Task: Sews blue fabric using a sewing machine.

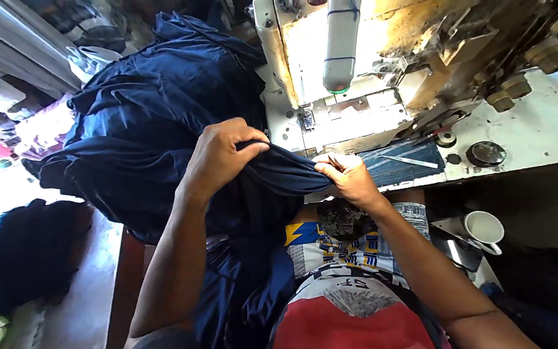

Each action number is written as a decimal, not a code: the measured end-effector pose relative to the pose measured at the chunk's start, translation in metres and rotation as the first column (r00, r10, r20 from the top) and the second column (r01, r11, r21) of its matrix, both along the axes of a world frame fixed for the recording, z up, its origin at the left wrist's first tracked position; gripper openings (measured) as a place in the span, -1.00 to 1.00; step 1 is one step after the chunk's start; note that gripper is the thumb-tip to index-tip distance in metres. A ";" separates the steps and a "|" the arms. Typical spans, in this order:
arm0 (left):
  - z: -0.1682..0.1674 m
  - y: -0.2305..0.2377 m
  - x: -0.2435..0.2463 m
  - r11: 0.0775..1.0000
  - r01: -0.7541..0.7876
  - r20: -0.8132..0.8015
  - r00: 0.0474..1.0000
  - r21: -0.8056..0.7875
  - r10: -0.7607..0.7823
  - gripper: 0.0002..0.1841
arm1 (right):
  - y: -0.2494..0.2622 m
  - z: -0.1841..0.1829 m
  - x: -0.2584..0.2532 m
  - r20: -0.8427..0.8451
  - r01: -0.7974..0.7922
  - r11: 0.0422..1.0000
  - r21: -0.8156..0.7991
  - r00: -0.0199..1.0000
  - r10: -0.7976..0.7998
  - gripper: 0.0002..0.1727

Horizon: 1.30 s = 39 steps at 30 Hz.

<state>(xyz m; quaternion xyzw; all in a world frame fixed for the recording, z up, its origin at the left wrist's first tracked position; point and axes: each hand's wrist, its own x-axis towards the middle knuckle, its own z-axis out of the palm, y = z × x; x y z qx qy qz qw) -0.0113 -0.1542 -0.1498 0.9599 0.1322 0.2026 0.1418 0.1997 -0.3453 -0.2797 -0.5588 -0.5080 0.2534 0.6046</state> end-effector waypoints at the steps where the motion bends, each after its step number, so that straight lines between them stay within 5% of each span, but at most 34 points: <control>1: -0.002 -0.001 0.004 0.999 -0.032 0.031 0.999 0.010 0.032 -0.84 | 0.000 -0.001 -0.001 -0.003 0.000 1.000 0.002 1.000 0.000 -0.84; 8: -0.038 -0.011 0.052 0.920 0.017 0.286 0.953 -0.391 0.104 -0.92 | -0.004 -0.001 -0.006 -0.012 0.051 0.997 -0.054 0.999 -0.051 -0.86; 17: -0.063 0.004 0.088 0.977 -0.215 0.121 0.969 -0.016 0.215 -0.82 | -0.011 -0.005 -0.012 -0.255 0.070 0.989 -0.133 0.962 -0.103 -0.85; 21: -0.060 0.006 0.100 0.960 -0.276 0.121 0.952 -0.057 0.281 -0.81 | -0.010 0.000 -0.011 -0.305 0.103 0.993 -0.049 0.946 -0.113 -0.60; 28: -0.050 0.011 0.125 0.926 -0.352 0.048 0.931 -0.138 0.361 -0.67 | 0.004 0.007 -0.011 -0.338 0.236 0.972 -0.002 0.915 -0.222 -0.70; 32: -0.095 0.058 0.145 0.961 -0.274 0.205 0.939 -0.038 0.276 -0.53 | 0.013 0.007 -0.011 -0.314 0.263 0.965 0.017 0.917 -0.245 -0.72; 39: -0.067 0.033 0.135 0.952 -0.260 0.155 0.946 -0.164 0.285 -0.60 | 0.008 0.014 -0.017 -0.339 0.279 0.960 0.000 0.904 -0.262 -0.70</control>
